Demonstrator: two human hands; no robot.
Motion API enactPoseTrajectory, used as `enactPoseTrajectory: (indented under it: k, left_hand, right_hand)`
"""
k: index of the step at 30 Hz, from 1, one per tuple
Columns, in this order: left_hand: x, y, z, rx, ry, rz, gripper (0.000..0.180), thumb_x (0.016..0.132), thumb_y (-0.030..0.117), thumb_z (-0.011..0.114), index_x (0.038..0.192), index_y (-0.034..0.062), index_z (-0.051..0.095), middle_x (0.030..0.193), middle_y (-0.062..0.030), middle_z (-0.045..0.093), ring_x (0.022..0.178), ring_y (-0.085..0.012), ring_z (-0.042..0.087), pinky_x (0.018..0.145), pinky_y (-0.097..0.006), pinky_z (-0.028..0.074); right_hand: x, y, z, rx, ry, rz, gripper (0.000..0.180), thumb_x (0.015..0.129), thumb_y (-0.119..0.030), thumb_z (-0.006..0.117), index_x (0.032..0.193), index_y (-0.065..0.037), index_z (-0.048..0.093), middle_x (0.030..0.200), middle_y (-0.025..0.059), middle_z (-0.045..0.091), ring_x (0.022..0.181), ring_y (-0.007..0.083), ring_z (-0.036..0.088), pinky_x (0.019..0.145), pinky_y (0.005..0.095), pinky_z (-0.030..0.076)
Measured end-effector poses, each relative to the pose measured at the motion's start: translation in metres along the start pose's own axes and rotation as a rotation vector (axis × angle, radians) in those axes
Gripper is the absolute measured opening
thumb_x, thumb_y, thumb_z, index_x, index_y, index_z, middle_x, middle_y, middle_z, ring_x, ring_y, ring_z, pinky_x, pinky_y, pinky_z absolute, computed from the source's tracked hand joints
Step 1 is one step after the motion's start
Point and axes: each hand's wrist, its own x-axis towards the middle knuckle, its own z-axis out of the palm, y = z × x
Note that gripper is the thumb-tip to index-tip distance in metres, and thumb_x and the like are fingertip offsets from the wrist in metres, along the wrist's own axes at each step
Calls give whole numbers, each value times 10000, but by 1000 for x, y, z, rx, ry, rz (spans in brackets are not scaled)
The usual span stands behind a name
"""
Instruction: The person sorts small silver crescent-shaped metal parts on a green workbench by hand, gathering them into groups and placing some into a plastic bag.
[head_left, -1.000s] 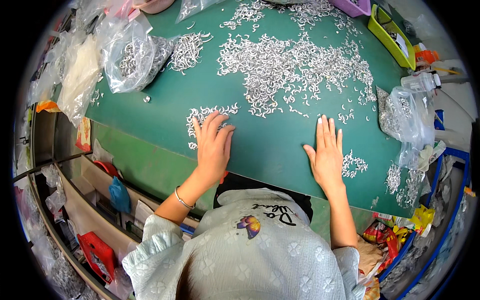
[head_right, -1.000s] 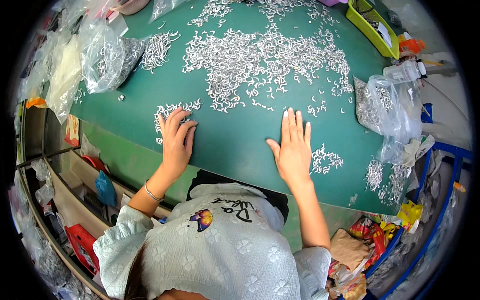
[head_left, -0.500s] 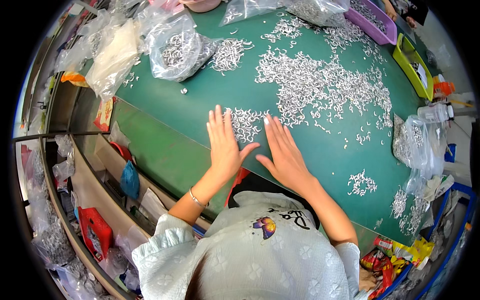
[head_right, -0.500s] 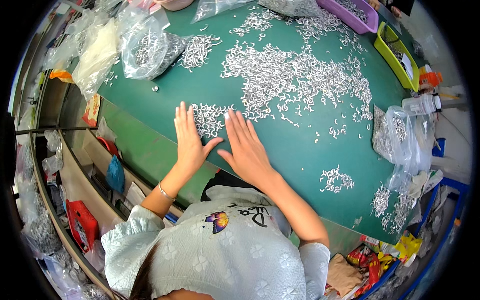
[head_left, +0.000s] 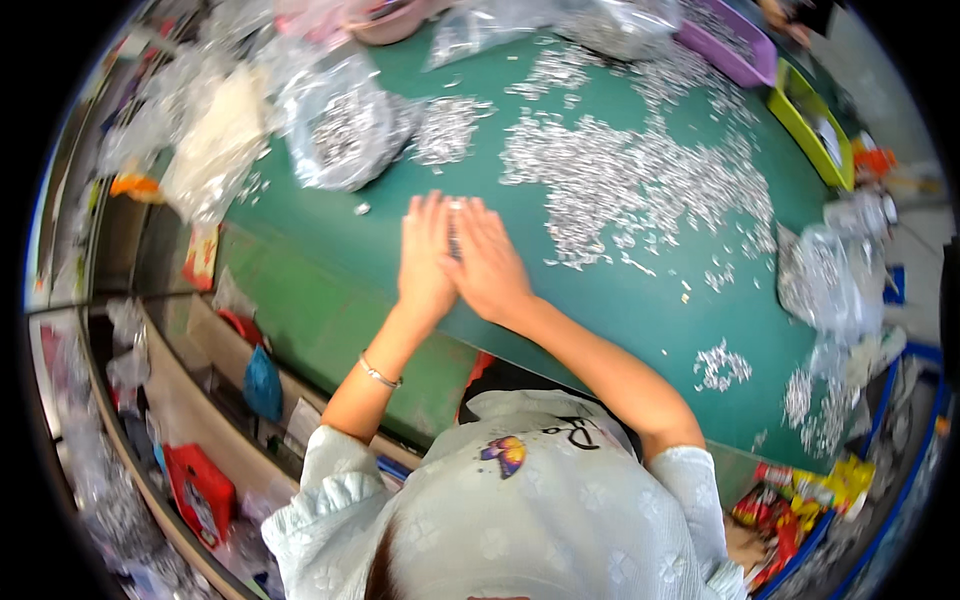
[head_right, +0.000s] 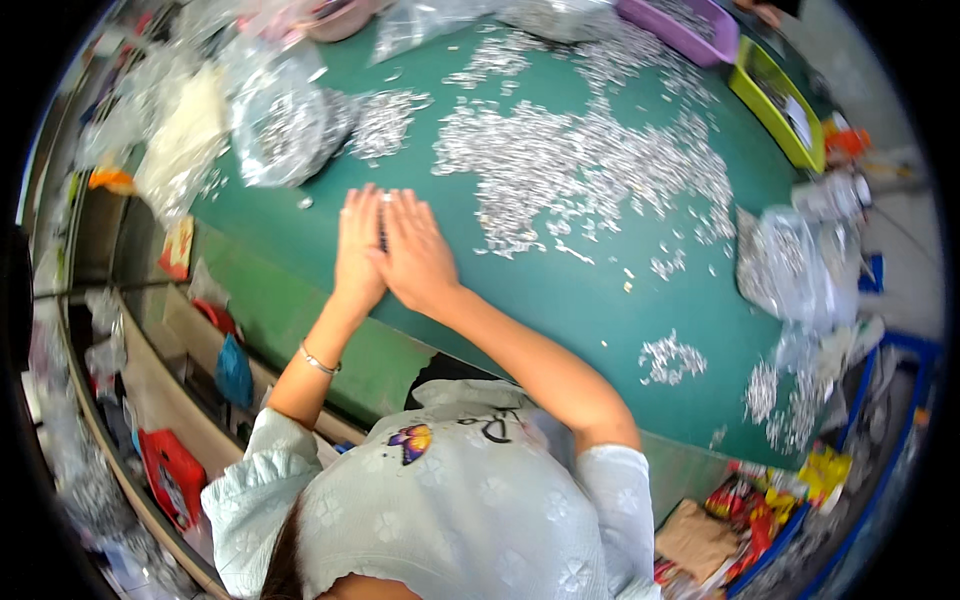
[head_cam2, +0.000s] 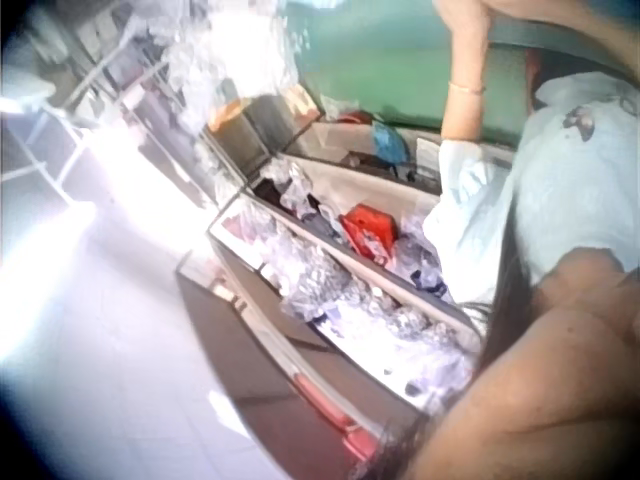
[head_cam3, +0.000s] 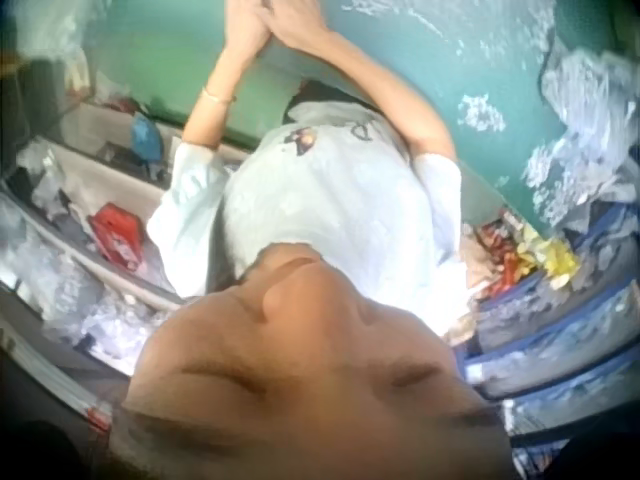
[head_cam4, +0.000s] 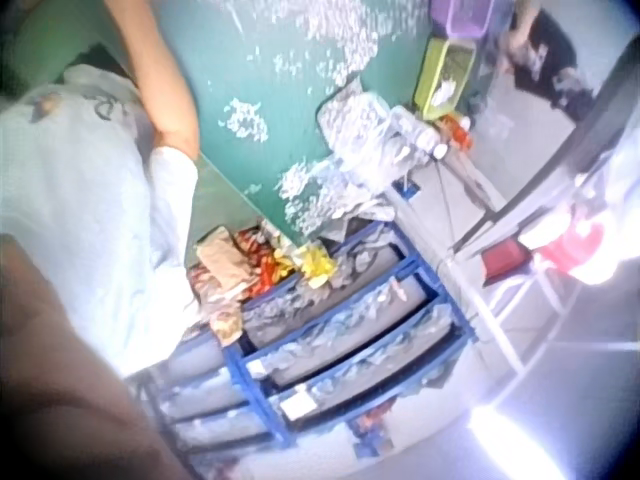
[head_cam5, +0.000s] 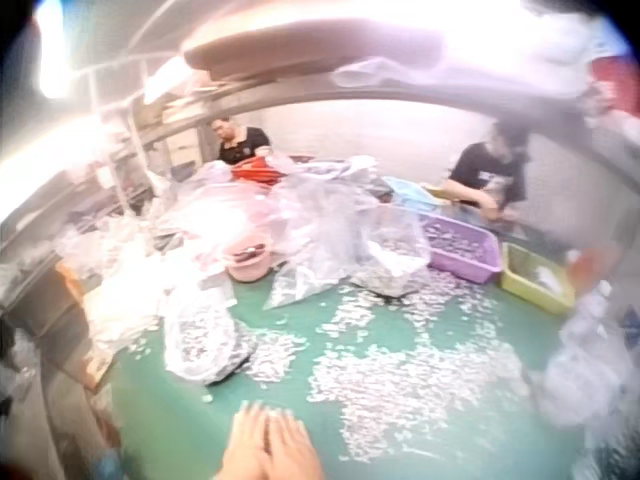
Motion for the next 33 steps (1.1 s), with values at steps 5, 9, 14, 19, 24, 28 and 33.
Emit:
enactPoseTrajectory:
  k: [5,9,14,19,24,28,33]
  left_hand:
    - [6,-20,11,71,16,-73,568,884,213,554,1384,9,380,1460,-205,352,1391,-395,265,1114,-572,189]
    - [4,-4,4,68,65,-27,530,919,230,578,1370,17,396,1475,-166,345,1411,-373,234,1114,-605,116]
    - [-6,66,-1,-225,102,126,480,872,68,600,1320,-6,444,1422,-199,402,1366,-386,325,1119,-515,222]
    - [-49,206,25,-697,-300,350,437,842,-16,605,1268,-19,509,1345,-205,504,1302,-366,435,1087,-423,335]
    - [-90,266,51,-1167,-1118,418,367,896,75,608,1255,21,549,1211,-154,612,1096,-251,604,945,-350,478]
    - [-127,249,96,-1133,-1449,221,340,972,176,532,1272,16,544,1141,-119,659,1069,-202,618,962,-332,469]
    - [-137,244,136,-1708,-1623,-704,516,1024,314,399,1385,-54,371,1344,-278,476,1261,-333,492,1067,-417,392]
  right_hand:
    - [10,7,-5,188,25,-42,598,953,-344,489,1357,85,390,1469,256,319,1400,391,240,1155,465,179]
    - [-56,-8,-93,50,104,-20,493,917,-279,576,1296,24,488,1444,204,375,1392,368,274,1127,533,192]
    - [-201,32,-202,-186,254,359,370,876,-203,626,1224,-85,590,1359,109,524,1343,331,393,1095,533,246]
    - [-303,84,-252,-67,499,643,422,977,-221,452,1356,-40,490,1421,135,466,1386,304,337,1142,413,228]
    - [-288,102,-252,-150,236,438,470,991,-270,416,1402,-42,416,1447,126,428,1389,299,318,1163,424,203]
    - [-280,92,-244,3,65,318,445,953,-196,497,1371,-49,458,1444,110,435,1387,294,321,1154,439,234]
    - [-262,98,-251,-105,-34,152,453,902,-191,568,1336,-76,506,1438,85,445,1382,291,330,1149,453,253]
